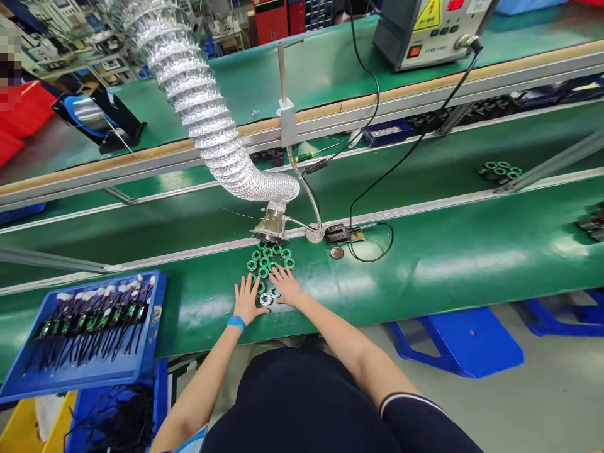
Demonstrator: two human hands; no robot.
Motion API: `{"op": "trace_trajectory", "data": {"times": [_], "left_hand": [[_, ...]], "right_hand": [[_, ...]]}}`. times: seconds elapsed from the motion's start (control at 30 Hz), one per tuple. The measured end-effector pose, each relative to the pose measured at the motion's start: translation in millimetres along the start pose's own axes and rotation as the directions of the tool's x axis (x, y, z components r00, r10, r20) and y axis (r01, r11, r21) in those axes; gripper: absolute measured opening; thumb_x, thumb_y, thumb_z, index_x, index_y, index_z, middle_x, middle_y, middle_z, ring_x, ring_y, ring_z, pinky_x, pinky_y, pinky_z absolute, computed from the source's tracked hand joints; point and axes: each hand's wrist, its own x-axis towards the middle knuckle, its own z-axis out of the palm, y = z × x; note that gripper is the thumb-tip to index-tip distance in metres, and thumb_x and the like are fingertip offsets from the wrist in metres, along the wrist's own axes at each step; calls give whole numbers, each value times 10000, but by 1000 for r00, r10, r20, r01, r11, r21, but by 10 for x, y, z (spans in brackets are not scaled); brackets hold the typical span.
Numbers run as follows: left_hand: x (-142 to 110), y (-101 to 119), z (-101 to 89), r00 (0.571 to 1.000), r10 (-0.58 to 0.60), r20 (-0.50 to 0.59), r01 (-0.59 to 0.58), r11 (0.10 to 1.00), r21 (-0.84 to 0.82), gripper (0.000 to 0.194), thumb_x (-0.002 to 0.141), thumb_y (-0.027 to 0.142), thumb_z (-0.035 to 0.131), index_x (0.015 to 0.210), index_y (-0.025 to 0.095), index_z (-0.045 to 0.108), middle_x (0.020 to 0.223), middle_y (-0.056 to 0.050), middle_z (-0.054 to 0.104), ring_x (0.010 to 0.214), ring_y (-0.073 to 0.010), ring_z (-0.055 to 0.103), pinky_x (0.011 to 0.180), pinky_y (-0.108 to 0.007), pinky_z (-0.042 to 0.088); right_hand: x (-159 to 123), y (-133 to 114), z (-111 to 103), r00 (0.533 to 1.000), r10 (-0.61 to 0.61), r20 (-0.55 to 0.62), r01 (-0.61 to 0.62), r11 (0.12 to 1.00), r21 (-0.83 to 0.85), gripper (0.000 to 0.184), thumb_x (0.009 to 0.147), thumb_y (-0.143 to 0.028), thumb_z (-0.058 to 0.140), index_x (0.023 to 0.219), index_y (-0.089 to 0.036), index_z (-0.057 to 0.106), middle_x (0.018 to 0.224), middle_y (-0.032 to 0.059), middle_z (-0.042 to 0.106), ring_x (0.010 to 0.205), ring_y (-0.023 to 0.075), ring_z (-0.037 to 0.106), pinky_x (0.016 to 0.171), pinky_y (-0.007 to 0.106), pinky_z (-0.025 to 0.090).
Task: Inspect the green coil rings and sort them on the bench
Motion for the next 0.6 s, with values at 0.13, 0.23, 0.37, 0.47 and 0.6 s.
{"op": "trace_trajectory", "data": {"times": [0.13,0.23,0.37,0.47,0.6], "left_hand": [[-105,107,19,995,-96,-3,96,995,-35,1253,648,658,744,1554,227,-7,1612,-136,-43,1475,-402,-51,1148,-661,123],[17,105,-31,997,-74,-19,74,997,-23,1269,619,689,745,1554,245,12,1615,-118,-48,1475,-402,-62,1140,-679,103],[254,-7,-69,999,34,15,-33,999,-29,1291,569,758,723,1555,257,58,1617,-109,-39,1471,-419,-61,1125,-708,72],[357,-88,-26,995,103,1,-103,993,-57,1270,569,757,722,1553,244,103,1619,-107,-39,1474,-411,-55,1148,-674,88],[396,-126,53,981,186,-49,-191,973,-126,1177,630,704,719,1539,180,185,1617,-125,-50,1469,-410,-92,1176,-608,144]], "right_hand": [[-41,44,-5,999,-25,-31,25,1000,-3,1091,716,-513,761,1541,-106,175,1609,160,31,1476,373,8,1196,563,65],[-17,53,-4,997,-13,-74,13,1000,-5,1155,687,-581,761,1545,-109,150,1605,177,-17,1471,393,-26,1182,598,25],[49,41,34,994,16,-112,-17,1000,-8,1200,653,-632,760,1543,-100,156,1600,205,6,1455,450,-8,1144,665,-10],[66,42,50,991,19,-134,-22,1000,-20,1171,666,-612,761,1546,-131,158,1605,190,55,1453,445,52,1143,662,-32],[16,50,-5,990,26,-142,-30,999,-31,1111,678,-595,767,1541,-183,201,1582,163,217,1429,406,190,1170,610,-18]]}}
